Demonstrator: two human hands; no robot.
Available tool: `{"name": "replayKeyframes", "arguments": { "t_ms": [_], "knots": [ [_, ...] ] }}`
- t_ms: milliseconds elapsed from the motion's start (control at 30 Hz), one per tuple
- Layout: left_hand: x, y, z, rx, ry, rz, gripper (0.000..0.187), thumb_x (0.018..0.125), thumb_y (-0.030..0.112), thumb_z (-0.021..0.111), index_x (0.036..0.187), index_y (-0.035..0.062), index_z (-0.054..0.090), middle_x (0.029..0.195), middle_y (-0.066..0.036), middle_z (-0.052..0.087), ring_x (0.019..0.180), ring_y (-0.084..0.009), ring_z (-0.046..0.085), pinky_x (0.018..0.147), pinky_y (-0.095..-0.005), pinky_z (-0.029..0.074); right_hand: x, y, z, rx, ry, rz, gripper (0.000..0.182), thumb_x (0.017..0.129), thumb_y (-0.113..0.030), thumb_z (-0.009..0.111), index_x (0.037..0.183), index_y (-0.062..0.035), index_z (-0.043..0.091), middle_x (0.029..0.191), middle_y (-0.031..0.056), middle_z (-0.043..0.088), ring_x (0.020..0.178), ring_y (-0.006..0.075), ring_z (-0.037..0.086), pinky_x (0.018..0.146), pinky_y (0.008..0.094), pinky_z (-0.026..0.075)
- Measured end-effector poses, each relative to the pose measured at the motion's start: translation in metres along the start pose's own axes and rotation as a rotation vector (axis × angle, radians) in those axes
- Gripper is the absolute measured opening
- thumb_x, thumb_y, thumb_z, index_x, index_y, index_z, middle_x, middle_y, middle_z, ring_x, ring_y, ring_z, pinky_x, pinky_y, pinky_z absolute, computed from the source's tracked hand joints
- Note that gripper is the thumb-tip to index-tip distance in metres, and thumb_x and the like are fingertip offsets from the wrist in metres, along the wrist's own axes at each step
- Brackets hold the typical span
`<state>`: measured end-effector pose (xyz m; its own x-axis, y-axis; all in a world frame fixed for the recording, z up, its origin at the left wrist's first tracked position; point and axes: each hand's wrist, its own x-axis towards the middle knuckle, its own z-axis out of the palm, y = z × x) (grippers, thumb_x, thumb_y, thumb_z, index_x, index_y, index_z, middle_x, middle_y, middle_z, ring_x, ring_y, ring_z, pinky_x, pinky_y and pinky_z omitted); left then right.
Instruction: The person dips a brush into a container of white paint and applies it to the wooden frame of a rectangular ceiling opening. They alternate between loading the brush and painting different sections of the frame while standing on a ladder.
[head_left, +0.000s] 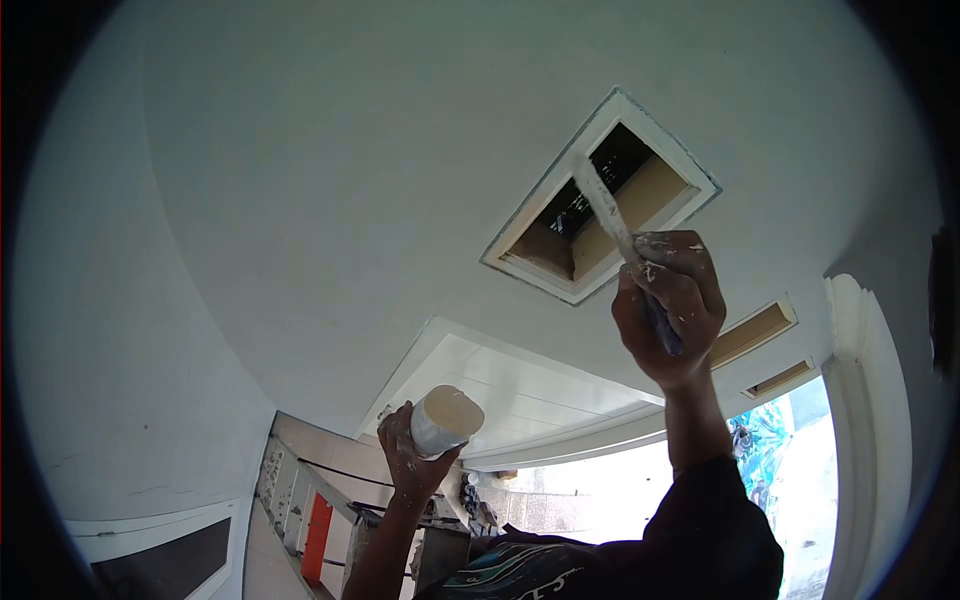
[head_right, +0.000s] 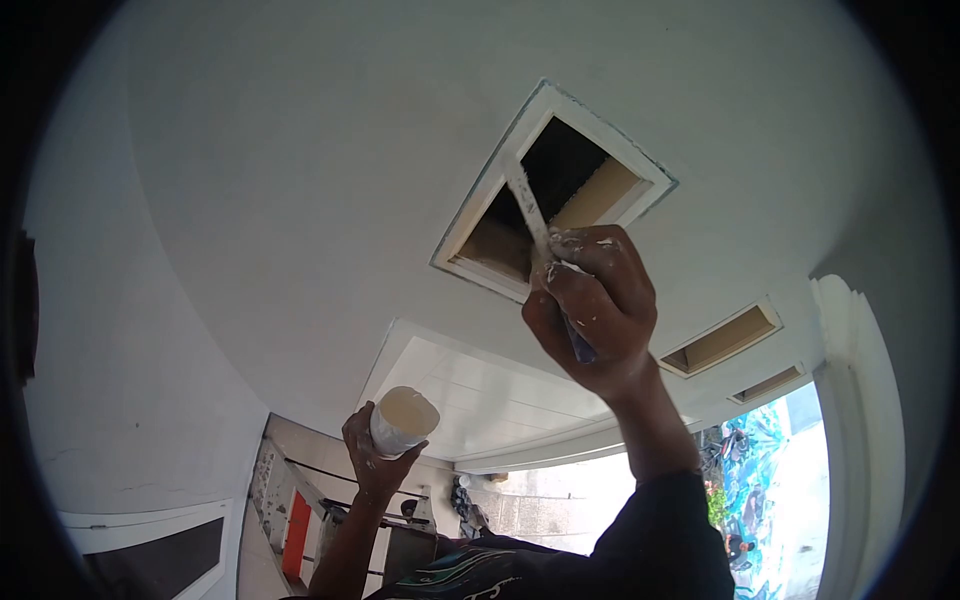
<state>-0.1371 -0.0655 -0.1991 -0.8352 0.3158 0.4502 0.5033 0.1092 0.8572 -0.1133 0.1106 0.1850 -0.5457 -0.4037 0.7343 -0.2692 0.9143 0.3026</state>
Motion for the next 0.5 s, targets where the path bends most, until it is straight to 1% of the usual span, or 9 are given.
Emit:
{"name": "replayKeyframes", "arguments": {
  "t_ms": [33,100,167,233,267,300,367,433,500],
  "knots": [
    [-0.001,-0.002,0.001,-0.001,0.001,-0.003,0.117,0.054,0.025,0.104,0.148,-0.0003,0.04,0.134,-0.021,0.051,0.125,-0.0409,0.05,0.108,-0.0571,0.044,0.003,0.003,0.0,0.002,-0.002,-0.001,0.027,0.078,0.014,0.072,0.098,-0.0022,0.065,0.101,0.0144,0.065,0.095,0.0326,0.07,0.075,0.0395,0.057],
    [-0.003,-0.007,0.005,-0.043,0.006,0.01,0.112,0.059,0.037,0.102,0.147,0.0003,0.044,0.135,-0.023,0.051,0.127,-0.0442,0.047,0.108,-0.0608,0.042,0.01,0.012,0.0,-0.011,-0.139,-0.118,0.031,0.074,0.013,0.075,0.098,-0.0031,0.065,0.1,0.0136,0.065,0.093,0.0324,0.07,0.073,0.04,0.058],
    [-0.003,-0.007,0.006,-0.047,0.018,0.023,0.112,0.059,0.038,0.102,0.147,0.0003,0.044,0.134,-0.022,0.051,0.127,-0.0442,0.048,0.108,-0.0609,0.042,0.006,0.014,0.008,0.004,-0.225,-0.132,0.034,0.069,0.012,0.078,0.096,-0.0044,0.064,0.098,0.0128,0.064,0.092,0.0332,0.07,0.072,0.0403,0.059],
    [-0.004,-0.007,0.007,-0.046,0.029,0.031,0.112,0.059,0.039,0.102,0.146,0.0002,0.044,0.134,-0.022,0.052,0.127,-0.0442,0.048,0.109,-0.061,0.042,0.0,0.011,0.013,0.002,-0.333,-0.082,0.033,0.067,0.006,0.084,0.083,-0.0088,0.058,0.093,0.0079,0.063,0.082,0.0262,0.068,0.065,0.0344,0.058],
    [-0.004,-0.007,0.007,-0.031,0.027,0.036,0.112,0.059,0.039,0.102,0.146,0.0004,0.044,0.133,-0.022,0.053,0.127,-0.0441,0.048,0.109,-0.0609,0.041,-0.007,0.014,0.01,0.047,-0.366,-0.066,0.037,0.065,0.009,0.081,0.093,-0.0053,0.062,0.096,0.012,0.064,0.087,0.0331,0.07,0.068,0.0405,0.059],
    [-0.004,-0.008,0.007,-0.014,0.025,0.042,0.112,0.059,0.04,0.102,0.146,0.0005,0.044,0.133,-0.022,0.053,0.127,-0.044,0.048,0.109,-0.0608,0.041,-0.007,0.014,0.009,0.049,-0.364,-0.064,0.037,0.065,0.009,0.081,0.093,-0.0053,0.062,0.096,0.012,0.064,0.087,0.0331,0.07,0.068,0.0405,0.059],
    [-0.004,-0.009,0.006,-0.012,0.014,0.032,0.112,0.059,0.041,0.102,0.146,0.0006,0.044,0.133,-0.022,0.053,0.127,-0.0441,0.048,0.11,-0.0608,0.041,-0.002,0.013,0.006,0.037,-0.193,-0.142,0.037,0.064,0.008,0.082,0.089,-0.0059,0.058,0.095,0.0111,0.064,0.084,0.032,0.069,0.066,0.0386,0.057],
    [-0.002,-0.006,0.005,-0.012,0.004,0.02,0.112,0.059,0.041,0.102,0.147,0.0007,0.044,0.133,-0.022,0.054,0.127,-0.0441,0.048,0.11,-0.0608,0.041,-0.002,0.015,0.007,0.024,-0.232,-0.114,0.037,0.065,0.007,0.082,0.089,-0.0061,0.058,0.094,0.011,0.064,0.083,0.0317,0.068,0.066,0.0381,0.057],
    [0.001,-0.001,0.002,0.016,0.011,0.06,0.117,0.054,0.028,0.105,0.148,-0.0002,0.04,0.132,-0.02,0.053,0.124,-0.0408,0.051,0.108,-0.0565,0.044,-0.008,0.017,0.011,0.006,-0.272,-0.085,0.036,0.065,0.007,0.082,0.089,-0.0062,0.058,0.094,0.011,0.064,0.083,0.0315,0.068,0.067,0.0375,0.057]
  ]
}}
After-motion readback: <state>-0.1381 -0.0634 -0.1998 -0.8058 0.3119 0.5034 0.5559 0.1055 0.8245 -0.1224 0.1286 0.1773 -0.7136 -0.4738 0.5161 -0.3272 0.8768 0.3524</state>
